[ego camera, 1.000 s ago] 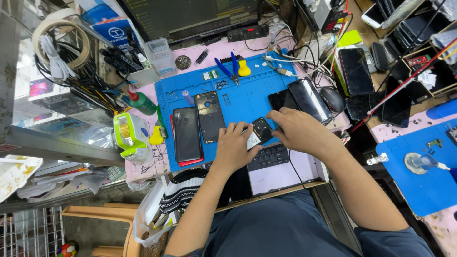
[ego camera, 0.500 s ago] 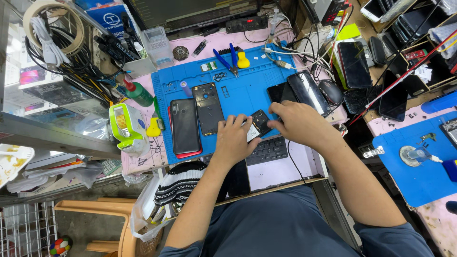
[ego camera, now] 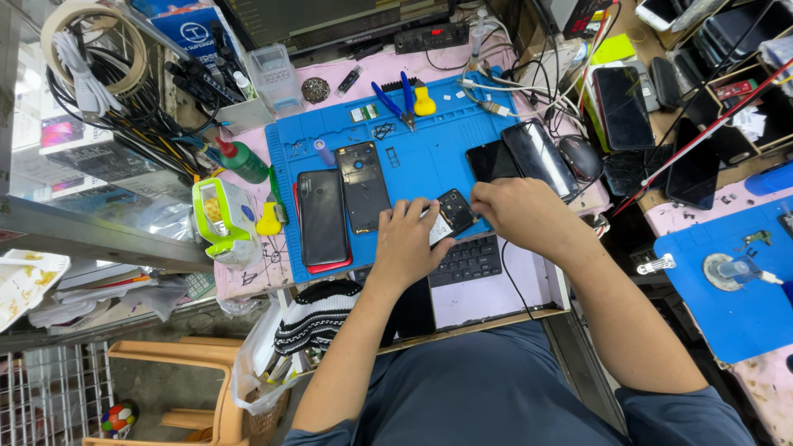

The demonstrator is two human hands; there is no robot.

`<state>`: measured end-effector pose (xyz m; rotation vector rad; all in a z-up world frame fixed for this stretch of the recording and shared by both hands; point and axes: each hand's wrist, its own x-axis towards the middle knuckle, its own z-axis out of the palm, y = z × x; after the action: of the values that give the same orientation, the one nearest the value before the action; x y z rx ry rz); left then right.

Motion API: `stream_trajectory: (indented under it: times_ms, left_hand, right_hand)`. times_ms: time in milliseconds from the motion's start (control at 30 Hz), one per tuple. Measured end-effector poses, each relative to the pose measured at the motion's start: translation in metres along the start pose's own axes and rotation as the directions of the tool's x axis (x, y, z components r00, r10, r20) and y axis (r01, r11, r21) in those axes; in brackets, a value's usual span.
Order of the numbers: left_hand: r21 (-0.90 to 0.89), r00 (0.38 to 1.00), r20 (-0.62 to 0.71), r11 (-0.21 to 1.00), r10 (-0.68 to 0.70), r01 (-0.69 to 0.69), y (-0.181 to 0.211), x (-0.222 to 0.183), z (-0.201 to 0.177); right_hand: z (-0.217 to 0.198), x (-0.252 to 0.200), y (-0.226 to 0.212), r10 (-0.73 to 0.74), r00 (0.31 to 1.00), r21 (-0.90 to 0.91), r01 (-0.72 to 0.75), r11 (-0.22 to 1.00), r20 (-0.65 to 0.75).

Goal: The person manipulates several mobile phones and components on a workbench, removing covers by hand and using a screwdriver to work on internal parts.

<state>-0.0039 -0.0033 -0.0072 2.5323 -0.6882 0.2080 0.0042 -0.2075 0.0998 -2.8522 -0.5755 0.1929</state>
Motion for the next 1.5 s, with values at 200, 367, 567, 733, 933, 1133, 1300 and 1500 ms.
stream_trajectory:
  times_ms: [200,367,567,733,933,1133,1300,1500]
  left_hand:
    - [0.015,1.000,0.023,1.000,0.002,-0.002,0.004,0.000,-0.002]
    - [-0.021,0.999,-0.015,0.999,0.029,-0.029,0.005,0.006,-0.003]
    - [-0.237,0.983,-0.156,0.962,0.096,-0.132,0.008,0.019,0.012]
    - [-0.300,0.981,-0.187,0.947,0.060,-0.115,0.012,0.034,0.024]
    - [-0.060,0.981,-0.191,0.997,0.041,-0.054,-0.022,0.073,0.027]
    - [-0.040,0.966,-0.241,0.995,-0.094,0.086,-0.055,0.128,0.043]
    - [-0.059,0.967,-0.230,0.994,-0.108,0.097,-0.059,0.133,0.056]
    - [-0.092,0.961,-0.244,0.990,-0.129,0.109,-0.056,0.116,0.029]
  right_hand:
    - [-0.003,-0.008,0.002,-0.105,0.980,0.145,0.130,0.981,-0.170]
    - [-0.003,-0.009,0.014,-0.056,0.985,0.201,0.089,0.976,-0.164]
    - [-0.012,-0.012,0.025,-0.025,0.979,0.326,0.092,0.941,-0.202]
    - [-0.010,-0.015,0.031,-0.014,0.969,0.393,0.114,0.912,-0.248]
    - [0.003,-0.022,0.043,0.130,0.935,0.489,0.052,0.870,-0.330]
    - [0.011,-0.029,0.054,0.109,0.915,0.494,0.107,0.863,-0.388]
    - [0.013,-0.036,0.058,0.179,0.936,0.542,0.015,0.840,-0.303]
    - [0.004,-0.029,0.054,0.082,0.947,0.463,0.074,0.883,-0.309]
